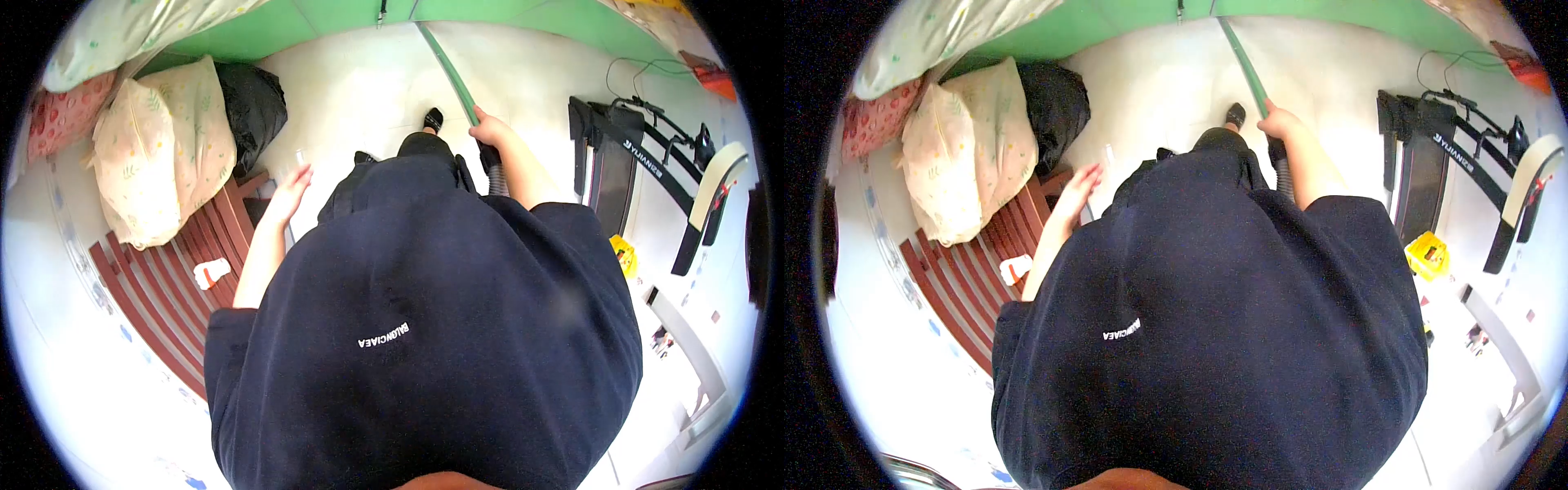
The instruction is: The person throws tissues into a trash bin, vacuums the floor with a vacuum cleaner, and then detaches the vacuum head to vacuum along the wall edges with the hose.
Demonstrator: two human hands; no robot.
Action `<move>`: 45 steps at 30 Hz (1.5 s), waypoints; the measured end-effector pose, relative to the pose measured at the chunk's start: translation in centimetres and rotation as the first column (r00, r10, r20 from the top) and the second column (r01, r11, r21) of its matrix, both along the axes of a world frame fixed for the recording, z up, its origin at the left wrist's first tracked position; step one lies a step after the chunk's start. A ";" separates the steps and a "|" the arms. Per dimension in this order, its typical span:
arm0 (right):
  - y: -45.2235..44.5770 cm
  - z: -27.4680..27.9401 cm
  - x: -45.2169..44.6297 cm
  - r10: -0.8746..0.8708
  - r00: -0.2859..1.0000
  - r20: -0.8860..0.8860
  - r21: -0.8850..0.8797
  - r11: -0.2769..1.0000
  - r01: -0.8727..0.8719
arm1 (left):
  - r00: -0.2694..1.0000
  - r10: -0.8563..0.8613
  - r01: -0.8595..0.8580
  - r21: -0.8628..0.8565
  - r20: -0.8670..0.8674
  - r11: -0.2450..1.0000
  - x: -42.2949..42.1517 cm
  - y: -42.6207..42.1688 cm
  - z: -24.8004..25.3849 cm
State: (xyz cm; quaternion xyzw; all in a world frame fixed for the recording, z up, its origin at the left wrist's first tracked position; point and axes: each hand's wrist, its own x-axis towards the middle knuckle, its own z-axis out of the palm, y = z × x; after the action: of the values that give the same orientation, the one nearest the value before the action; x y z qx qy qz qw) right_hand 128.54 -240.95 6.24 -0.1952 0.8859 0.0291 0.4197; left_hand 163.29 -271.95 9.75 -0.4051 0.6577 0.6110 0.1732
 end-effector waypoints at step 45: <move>23.4 14.3 -3.8 -0.500 0.343 0.795 -0.216 0.295 0.931 | 0.965 -0.208 0.087 0.559 0.157 0.825 -38.8 41.1 -1.3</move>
State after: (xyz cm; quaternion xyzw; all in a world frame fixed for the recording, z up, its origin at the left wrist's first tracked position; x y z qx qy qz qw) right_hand 124.75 -217.57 20.58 0.1271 0.6315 -0.5488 0.5328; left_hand 124.51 -230.80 8.41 -0.3488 0.4630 0.7114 0.3974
